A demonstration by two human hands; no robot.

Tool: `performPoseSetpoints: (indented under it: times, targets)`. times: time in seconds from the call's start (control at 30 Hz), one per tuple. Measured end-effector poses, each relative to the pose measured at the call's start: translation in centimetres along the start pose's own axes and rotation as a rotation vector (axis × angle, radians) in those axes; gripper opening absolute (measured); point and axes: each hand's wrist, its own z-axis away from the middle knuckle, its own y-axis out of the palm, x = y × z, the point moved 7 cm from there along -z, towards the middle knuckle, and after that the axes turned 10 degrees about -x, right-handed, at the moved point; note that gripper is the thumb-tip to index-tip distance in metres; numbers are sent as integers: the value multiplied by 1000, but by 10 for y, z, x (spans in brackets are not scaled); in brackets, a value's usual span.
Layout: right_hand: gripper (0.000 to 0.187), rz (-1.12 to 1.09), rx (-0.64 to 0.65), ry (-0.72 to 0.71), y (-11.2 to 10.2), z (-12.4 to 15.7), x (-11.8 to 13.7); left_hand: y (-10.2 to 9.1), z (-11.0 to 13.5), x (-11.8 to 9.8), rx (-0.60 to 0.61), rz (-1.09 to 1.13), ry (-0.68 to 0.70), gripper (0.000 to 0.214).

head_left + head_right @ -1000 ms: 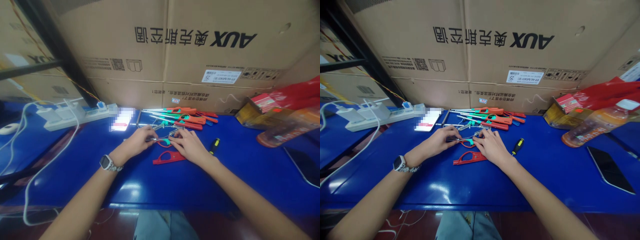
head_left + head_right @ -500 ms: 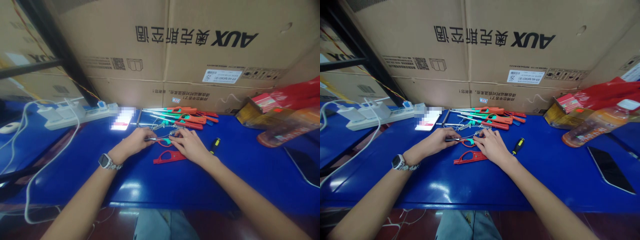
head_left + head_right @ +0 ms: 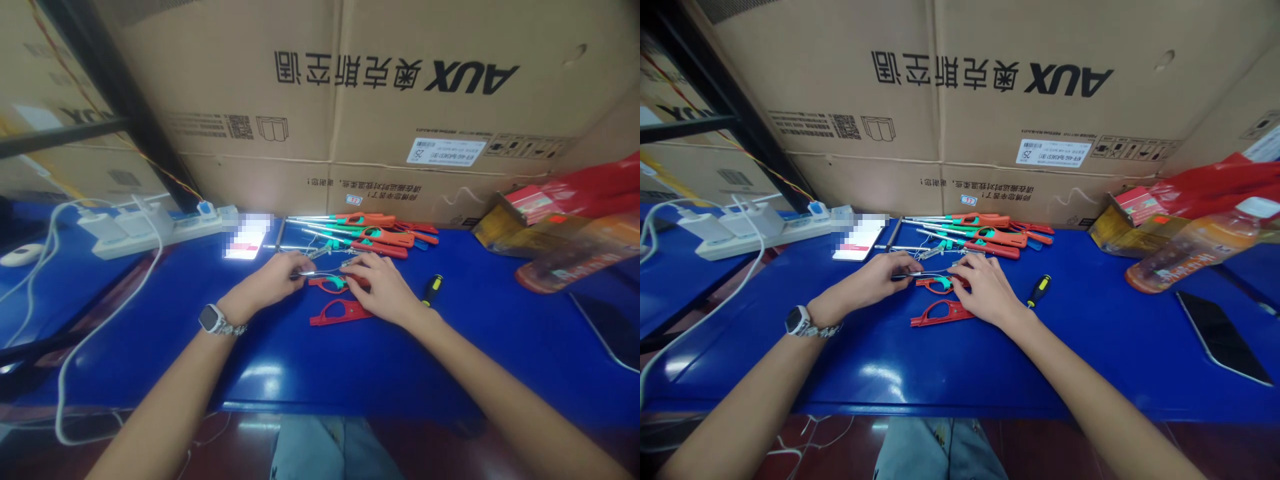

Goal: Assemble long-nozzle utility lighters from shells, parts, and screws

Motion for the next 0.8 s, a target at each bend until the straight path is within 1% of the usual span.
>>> performPoseSetpoints:
  times: [0.13, 0.23, 0.4, 0.5, 0.67, 0.8]
  targets:
    - [20, -32, 23, 8, 0, -8, 5, 0, 0, -2, -5, 5, 9, 25]
    - [13, -16, 61, -43, 3, -17, 16, 0, 0, -1, 2, 20, 1, 26]
    - [15, 111, 181, -177, 21, -31, 39, 1, 1, 0, 11, 34, 10, 28]
    - [18, 191, 240, -207, 29, -36, 47, 1, 1, 0, 15, 22, 12, 28]
    - [16, 222, 232, -206, 30, -38, 50, 1, 1, 2, 8, 23, 14, 27]
    - [17, 207, 169, -159, 22, -36, 43, 2, 1, 3, -2, 35, 32, 27]
